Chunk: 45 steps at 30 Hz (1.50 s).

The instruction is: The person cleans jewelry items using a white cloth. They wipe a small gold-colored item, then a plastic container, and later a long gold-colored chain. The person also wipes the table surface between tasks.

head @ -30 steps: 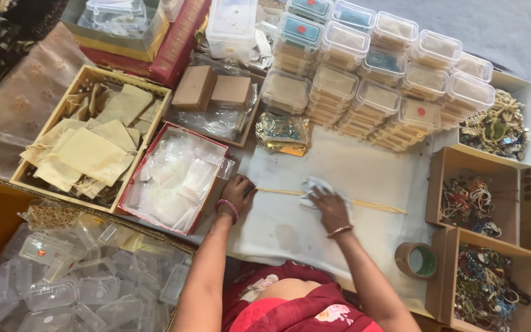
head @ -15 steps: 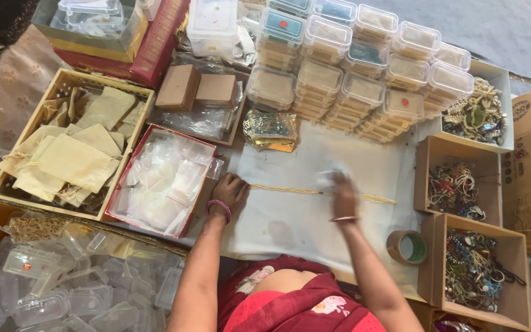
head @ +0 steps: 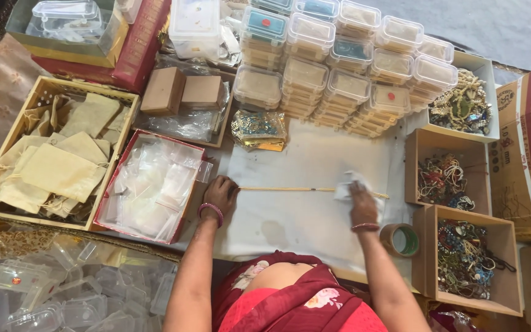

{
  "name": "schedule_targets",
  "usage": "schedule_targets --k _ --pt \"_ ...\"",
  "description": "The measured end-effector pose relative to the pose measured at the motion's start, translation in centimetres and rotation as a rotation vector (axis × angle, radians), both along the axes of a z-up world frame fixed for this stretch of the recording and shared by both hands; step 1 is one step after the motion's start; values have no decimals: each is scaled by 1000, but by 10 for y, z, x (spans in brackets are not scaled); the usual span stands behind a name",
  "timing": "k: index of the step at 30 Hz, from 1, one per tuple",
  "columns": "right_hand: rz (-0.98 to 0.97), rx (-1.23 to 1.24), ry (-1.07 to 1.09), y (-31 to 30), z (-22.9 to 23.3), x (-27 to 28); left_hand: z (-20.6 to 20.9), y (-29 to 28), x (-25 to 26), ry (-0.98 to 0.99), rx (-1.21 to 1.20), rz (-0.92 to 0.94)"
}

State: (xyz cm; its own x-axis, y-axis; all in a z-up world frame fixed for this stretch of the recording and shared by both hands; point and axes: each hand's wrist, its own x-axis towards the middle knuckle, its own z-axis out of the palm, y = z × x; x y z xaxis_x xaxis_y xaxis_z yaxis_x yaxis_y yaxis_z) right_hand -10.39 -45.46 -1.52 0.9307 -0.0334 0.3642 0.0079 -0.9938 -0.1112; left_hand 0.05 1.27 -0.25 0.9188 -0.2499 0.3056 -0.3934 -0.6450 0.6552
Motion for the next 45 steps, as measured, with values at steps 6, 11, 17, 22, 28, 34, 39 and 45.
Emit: schedule_targets --k 6,11,17,22,28,34,39,45 --pt "-431 126 105 -66 -56 23 13 -1 -2 -5 4 10" --pt "245 170 -20 84 -20 43 28 -4 -5 29 -8 13" --pt "482 122 86 139 11 23 10 -3 -3 37 56 45" --pt "193 -104 40 15 -18 1 4 -6 -4 32 110 58" --pt "-347 -185 377 -60 12 15 6 -7 -4 -21 141 52" --pt "-141 87 544 14 60 40 18 -8 -5 37 115 97" --pt "288 171 1031 87 110 40 13 -7 -4 22 109 61" --pt "354 442 349 139 77 59 24 -42 6 210 213 -4"
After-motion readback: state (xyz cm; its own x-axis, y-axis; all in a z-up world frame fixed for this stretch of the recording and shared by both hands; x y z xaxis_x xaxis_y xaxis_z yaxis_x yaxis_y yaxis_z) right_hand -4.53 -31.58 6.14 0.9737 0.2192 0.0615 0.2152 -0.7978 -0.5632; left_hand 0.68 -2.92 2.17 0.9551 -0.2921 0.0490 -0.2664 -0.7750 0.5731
